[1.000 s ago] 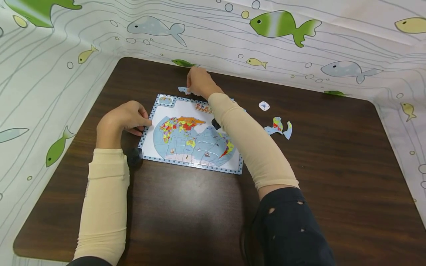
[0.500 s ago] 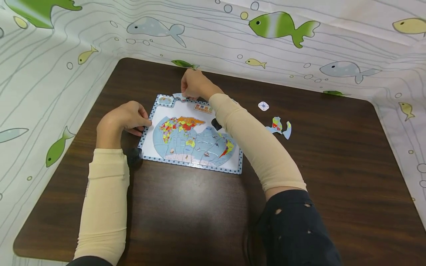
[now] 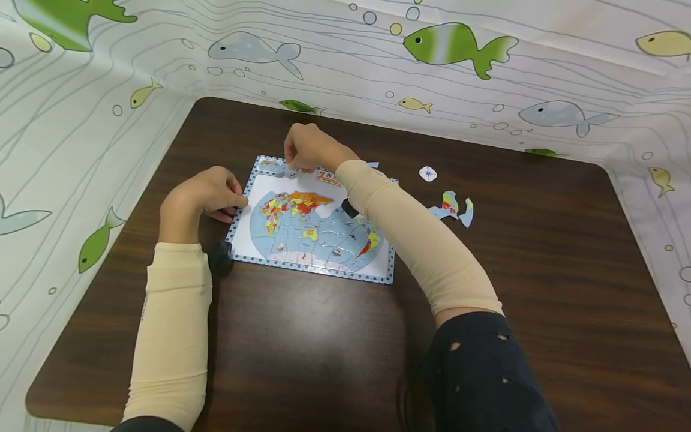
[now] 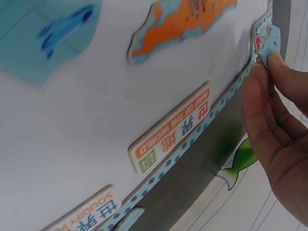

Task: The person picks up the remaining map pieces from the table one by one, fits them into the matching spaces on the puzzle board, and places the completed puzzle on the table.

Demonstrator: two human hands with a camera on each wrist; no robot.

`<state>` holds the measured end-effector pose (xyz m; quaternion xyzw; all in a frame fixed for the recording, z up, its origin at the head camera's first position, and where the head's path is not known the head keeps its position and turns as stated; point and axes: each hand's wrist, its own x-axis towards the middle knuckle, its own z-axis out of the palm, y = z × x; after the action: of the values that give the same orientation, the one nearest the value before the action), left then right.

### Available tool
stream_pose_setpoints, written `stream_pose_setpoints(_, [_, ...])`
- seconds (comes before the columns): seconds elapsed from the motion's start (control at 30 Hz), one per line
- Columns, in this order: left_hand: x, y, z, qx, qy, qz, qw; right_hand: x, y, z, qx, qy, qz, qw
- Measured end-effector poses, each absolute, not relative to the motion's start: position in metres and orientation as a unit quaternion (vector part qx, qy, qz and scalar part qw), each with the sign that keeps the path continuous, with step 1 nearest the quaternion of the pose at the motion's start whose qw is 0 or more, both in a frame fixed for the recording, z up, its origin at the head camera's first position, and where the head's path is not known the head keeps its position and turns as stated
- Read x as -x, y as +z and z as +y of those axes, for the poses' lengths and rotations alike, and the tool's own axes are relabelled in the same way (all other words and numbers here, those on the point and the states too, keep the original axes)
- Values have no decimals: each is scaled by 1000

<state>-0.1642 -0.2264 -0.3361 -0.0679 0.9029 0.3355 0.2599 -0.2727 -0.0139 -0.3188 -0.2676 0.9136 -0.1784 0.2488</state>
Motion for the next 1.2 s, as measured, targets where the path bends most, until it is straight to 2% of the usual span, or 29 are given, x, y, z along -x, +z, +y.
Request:
stream_pose_setpoints(0.57, [166,-337,-226,67,335,903,259,262,-324,-22,276,-153,905,285])
stream_pose_setpoints(1.2, [164,-336,-225,67,335,905,254,251,-328,-20,345,-122,905,217])
